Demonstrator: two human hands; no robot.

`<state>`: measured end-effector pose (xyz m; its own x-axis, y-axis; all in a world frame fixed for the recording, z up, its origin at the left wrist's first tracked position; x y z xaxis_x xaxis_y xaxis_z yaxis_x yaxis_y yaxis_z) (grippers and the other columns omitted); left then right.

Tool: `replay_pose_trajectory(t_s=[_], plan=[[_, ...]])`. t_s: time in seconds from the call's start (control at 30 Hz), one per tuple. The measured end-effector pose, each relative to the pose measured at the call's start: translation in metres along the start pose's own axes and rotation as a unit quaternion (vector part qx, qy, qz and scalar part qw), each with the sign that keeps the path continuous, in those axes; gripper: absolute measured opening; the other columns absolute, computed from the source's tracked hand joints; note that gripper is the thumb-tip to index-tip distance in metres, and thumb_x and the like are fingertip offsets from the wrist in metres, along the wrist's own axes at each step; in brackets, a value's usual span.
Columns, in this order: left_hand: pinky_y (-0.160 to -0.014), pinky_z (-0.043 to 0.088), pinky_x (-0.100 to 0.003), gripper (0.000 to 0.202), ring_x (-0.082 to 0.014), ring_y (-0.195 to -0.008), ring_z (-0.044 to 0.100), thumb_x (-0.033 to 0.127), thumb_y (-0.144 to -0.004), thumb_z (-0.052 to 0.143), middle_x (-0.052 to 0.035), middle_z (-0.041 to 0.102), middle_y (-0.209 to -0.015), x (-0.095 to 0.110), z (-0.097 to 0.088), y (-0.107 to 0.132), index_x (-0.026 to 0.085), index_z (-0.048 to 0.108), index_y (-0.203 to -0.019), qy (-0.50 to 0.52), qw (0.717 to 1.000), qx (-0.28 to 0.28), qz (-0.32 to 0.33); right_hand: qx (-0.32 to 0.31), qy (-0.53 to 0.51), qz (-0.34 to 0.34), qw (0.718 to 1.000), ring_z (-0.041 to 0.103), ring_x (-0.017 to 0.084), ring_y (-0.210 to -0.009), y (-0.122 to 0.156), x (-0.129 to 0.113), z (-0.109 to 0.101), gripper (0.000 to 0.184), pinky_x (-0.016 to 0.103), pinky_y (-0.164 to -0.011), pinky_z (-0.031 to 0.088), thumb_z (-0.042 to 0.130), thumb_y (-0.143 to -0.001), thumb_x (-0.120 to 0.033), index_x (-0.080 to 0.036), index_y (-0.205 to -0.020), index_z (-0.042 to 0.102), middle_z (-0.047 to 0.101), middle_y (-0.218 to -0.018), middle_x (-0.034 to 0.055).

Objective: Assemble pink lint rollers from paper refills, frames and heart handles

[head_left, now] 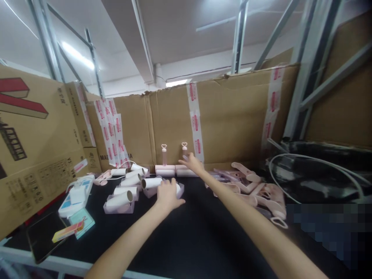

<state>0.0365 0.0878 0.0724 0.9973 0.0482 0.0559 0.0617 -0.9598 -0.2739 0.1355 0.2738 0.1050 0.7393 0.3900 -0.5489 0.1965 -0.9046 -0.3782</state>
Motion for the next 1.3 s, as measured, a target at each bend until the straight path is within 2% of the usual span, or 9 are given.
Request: replay_pose_trajectory(t_s=[0.2, 0.37, 0.5, 0.63, 0.77, 0.9, 1.07, 1.17, 1.3], plan=[[-0.082, 0.044, -0.035, 0.074, -0.0307, -0.104, 0.055, 0.052, -0.06, 0.074, -0.0185, 0.059, -0.114, 0.021, 0.001, -0.013, 0.009, 0.049, -0.116, -0.057, 0.995, -0.038, 0.078, -0.007, 0.055, 0.012, 0.998, 0.059, 0.02, -0.096, 0.003, 0.0, 0.001, 0.031, 0.04, -0.08, 0.051, 0.055, -0.089, -0.033, -0.015, -0.115, 0.055, 0.058, -0.114, 0.008], [-0.075, 0.045, -0.032, 0.069, -0.0268, -0.092, 0.061, 0.051, -0.058, 0.078, -0.0127, 0.063, -0.105, 0.02, -0.006, -0.006, 0.014, 0.053, -0.11, -0.079, 0.986, -0.05, 0.14, 0.063, 0.051, -0.077, 0.994, 0.063, 0.021, -0.079, 0.036, -0.01, -0.035, 0.035, 0.035, -0.07, 0.049, 0.047, -0.091, -0.04, -0.013, -0.112, 0.052, 0.065, -0.088, 0.0075], [-0.07, 0.045, -0.034, 0.062, -0.0274, -0.084, 0.063, 0.056, -0.058, 0.075, -0.0093, 0.066, -0.093, -0.01, -0.011, 0.03, 0.017, 0.058, -0.104, -0.086, 0.98, -0.057, 0.169, 0.109, 0.033, -0.125, 0.986, 0.065, 0.025, -0.07, 0.079, -0.006, -0.073, 0.035, 0.03, -0.06, 0.043, 0.041, -0.088, -0.049, -0.019, -0.102, 0.051, 0.066, -0.073, 0.0069], [-0.084, 0.041, -0.038, 0.067, -0.0292, -0.1, 0.055, 0.044, -0.056, 0.081, -0.0081, 0.062, -0.105, -0.055, -0.023, 0.049, 0.024, 0.056, -0.115, -0.118, 0.973, 0.012, 0.198, 0.12, 0.009, -0.146, 0.982, 0.064, 0.023, -0.064, 0.122, 0.003, -0.093, 0.034, 0.028, -0.056, 0.042, 0.042, -0.084, -0.054, -0.021, -0.092, 0.05, 0.065, -0.07, 0.0046], [-0.087, 0.04, -0.041, 0.061, -0.031, -0.104, 0.052, 0.033, -0.065, 0.077, -0.0109, 0.059, -0.109, -0.096, -0.018, 0.038, 0.023, 0.052, -0.12, -0.128, 0.977, 0.022, 0.17, 0.127, -0.013, -0.161, 0.979, 0.057, 0.019, -0.051, 0.152, 0.004, -0.091, 0.034, 0.026, -0.05, 0.039, 0.042, -0.084, -0.055, -0.022, -0.087, 0.05, 0.057, -0.057, -0.0002], [-0.091, 0.039, -0.039, 0.065, -0.0286, -0.11, 0.049, 0.03, -0.071, 0.071, -0.0108, 0.053, -0.121, -0.111, -0.004, 0.017, 0.025, 0.043, -0.129, -0.126, 0.979, 0.03, 0.159, 0.103, -0.031, -0.187, 0.976, 0.052, 0.017, -0.049, 0.164, -0.001, -0.074, 0.035, 0.026, -0.051, 0.037, 0.043, -0.084, -0.055, -0.021, -0.083, 0.05, 0.052, -0.054, -0.0024], [-0.096, 0.036, -0.048, 0.063, -0.0346, -0.114, 0.048, 0.028, -0.069, 0.073, -0.0171, 0.053, -0.121, -0.107, 0.005, 0.001, 0.018, 0.048, -0.126, -0.123, 0.983, 0.039, 0.131, 0.053, -0.051, -0.181, 0.981, 0.056, 0.019, -0.057, 0.167, 0.003, -0.055, 0.033, 0.027, -0.056, 0.04, 0.047, -0.084, -0.053, -0.021, -0.085, 0.051, 0.057, -0.061, -0.0002], [-0.105, 0.019, -0.058, 0.079, -0.0393, -0.128, 0.034, 0.042, -0.069, 0.072, -0.0218, 0.044, -0.133, -0.09, -0.003, 0.007, 0.014, 0.037, -0.133, -0.099, 0.984, 0.067, 0.129, 0.026, -0.056, -0.183, 0.981, 0.054, 0.017, -0.053, 0.172, 0.003, -0.049, 0.033, 0.027, -0.055, 0.042, 0.048, -0.084, -0.053, -0.02, -0.088, 0.052, 0.056, -0.058, -0.0019], [-0.109, 0.023, -0.048, 0.079, -0.0287, -0.133, 0.031, 0.05, -0.078, 0.06, -0.0166, 0.04, -0.139, -0.047, -0.017, 0.029, 0.019, 0.021, -0.139, 0.185, 0.959, 0.087, 0.198, -0.054, -0.153, -0.261, 0.952, 0.062, 0.02, -0.076, 0.188, -0.016, -0.041, 0.034, 0.031, -0.071, 0.048, 0.045, -0.088, -0.048, -0.018, -0.098, 0.055, 0.065, -0.083, 0.0065]])
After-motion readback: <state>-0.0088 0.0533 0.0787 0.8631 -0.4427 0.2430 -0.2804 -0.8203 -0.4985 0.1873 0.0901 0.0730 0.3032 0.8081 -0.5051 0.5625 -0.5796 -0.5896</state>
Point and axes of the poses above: each hand's wrist, its own y-axis away from the middle knuckle, its own z-axis out of the palm, x = y × z, the point moved 6 cm from there along -y, towards the middle knuckle
